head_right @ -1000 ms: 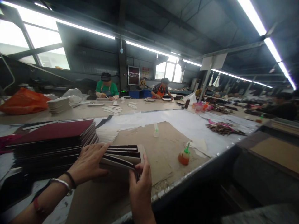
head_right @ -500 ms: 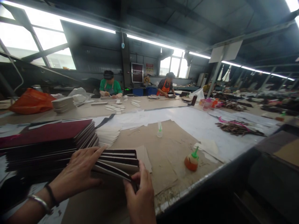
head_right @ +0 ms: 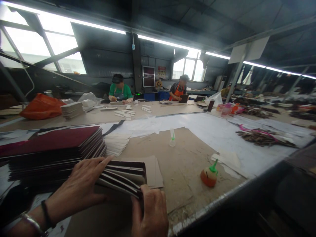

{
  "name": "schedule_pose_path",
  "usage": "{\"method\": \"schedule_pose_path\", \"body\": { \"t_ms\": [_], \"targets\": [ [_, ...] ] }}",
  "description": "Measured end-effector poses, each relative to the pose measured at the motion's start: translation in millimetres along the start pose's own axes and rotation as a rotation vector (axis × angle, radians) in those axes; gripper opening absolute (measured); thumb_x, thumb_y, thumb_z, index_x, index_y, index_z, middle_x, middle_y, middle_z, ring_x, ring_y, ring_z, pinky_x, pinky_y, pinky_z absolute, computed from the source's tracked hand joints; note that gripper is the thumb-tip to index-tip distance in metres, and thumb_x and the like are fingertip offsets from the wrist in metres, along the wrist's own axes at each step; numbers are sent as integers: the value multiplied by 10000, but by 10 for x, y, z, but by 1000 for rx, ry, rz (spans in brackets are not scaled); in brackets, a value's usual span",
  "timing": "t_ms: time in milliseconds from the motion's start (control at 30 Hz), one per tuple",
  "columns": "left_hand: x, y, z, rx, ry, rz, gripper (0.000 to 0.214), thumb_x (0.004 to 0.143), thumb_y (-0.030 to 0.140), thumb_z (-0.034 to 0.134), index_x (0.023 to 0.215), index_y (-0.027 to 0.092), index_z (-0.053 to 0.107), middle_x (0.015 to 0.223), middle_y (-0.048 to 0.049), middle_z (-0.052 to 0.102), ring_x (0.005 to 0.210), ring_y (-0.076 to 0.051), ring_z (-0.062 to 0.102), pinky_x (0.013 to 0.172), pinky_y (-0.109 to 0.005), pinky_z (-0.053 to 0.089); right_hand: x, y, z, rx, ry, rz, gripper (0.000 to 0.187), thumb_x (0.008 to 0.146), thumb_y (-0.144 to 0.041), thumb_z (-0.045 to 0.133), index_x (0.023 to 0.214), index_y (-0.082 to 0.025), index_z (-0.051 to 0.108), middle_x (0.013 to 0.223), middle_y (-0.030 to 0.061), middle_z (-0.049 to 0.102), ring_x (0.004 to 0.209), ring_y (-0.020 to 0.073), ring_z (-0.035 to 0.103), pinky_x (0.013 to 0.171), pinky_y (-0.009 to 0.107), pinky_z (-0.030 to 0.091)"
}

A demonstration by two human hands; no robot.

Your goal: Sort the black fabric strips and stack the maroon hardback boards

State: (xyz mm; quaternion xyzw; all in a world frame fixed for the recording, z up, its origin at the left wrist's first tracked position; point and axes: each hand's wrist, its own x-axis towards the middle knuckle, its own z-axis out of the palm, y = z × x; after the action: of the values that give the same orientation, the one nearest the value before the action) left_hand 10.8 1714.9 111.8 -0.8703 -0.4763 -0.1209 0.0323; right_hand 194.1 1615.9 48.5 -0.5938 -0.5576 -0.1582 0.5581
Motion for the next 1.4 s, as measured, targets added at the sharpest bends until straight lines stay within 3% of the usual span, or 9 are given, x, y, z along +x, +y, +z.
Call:
{"method": "schedule_pose_path", "body": {
  "t_ms": [367, 633, 833, 1167, 1400],
  "targets": [
    [-9, -53, 92, 15, 76, 47, 890, 527, 365, 703, 1329, 192, 357, 1244, -102, 469, 1155, -279, 403, 999, -419, 218, -37, 20, 26, 56, 19, -18, 146, 907, -276, 501, 1008, -187, 557, 749, 30, 547, 697, 153, 502, 660, 280, 412],
    [9, 3, -4, 17, -14, 2, 900, 531, 391, 704, 1335, 178, 362, 1270, -122, 462, 1176, -298, 391, 1015, -446, 223, -34, 10, 29, -5, 80, 18, 126, 850, -289, 587, 947, -211, 608, 820, 61, 498, 736, 175, 517, 677, 307, 436],
    [21, 47, -60, -2, -63, -16, 898, 541, 385, 691, 1343, 160, 355, 1283, -131, 446, 1199, -298, 367, 1027, -439, 211, -88, -40, 115, 158, 59, 101, 131, 865, -269, 544, 975, -201, 522, 954, 74, 617, 907, 195, 591, 771, 299, 468],
    [-5, 35, -41, -7, -28, 9, 959, 500, 385, 729, 1350, 168, 342, 1260, -117, 449, 1184, -288, 377, 1026, -425, 211, -144, -114, 156, 193, 89, 134, 125, 855, -258, 552, 939, -185, 495, 968, 98, 617, 928, 207, 597, 803, 334, 469],
    [-7, 38, -62, 1, -32, 18, 962, 505, 431, 724, 1347, 168, 340, 1262, -126, 453, 1171, -294, 387, 1012, -429, 233, -156, -92, 128, 233, 7, 213, 180, 859, -334, 549, 960, -194, 497, 990, 96, 629, 929, 205, 609, 772, 311, 491]
  ]
}}
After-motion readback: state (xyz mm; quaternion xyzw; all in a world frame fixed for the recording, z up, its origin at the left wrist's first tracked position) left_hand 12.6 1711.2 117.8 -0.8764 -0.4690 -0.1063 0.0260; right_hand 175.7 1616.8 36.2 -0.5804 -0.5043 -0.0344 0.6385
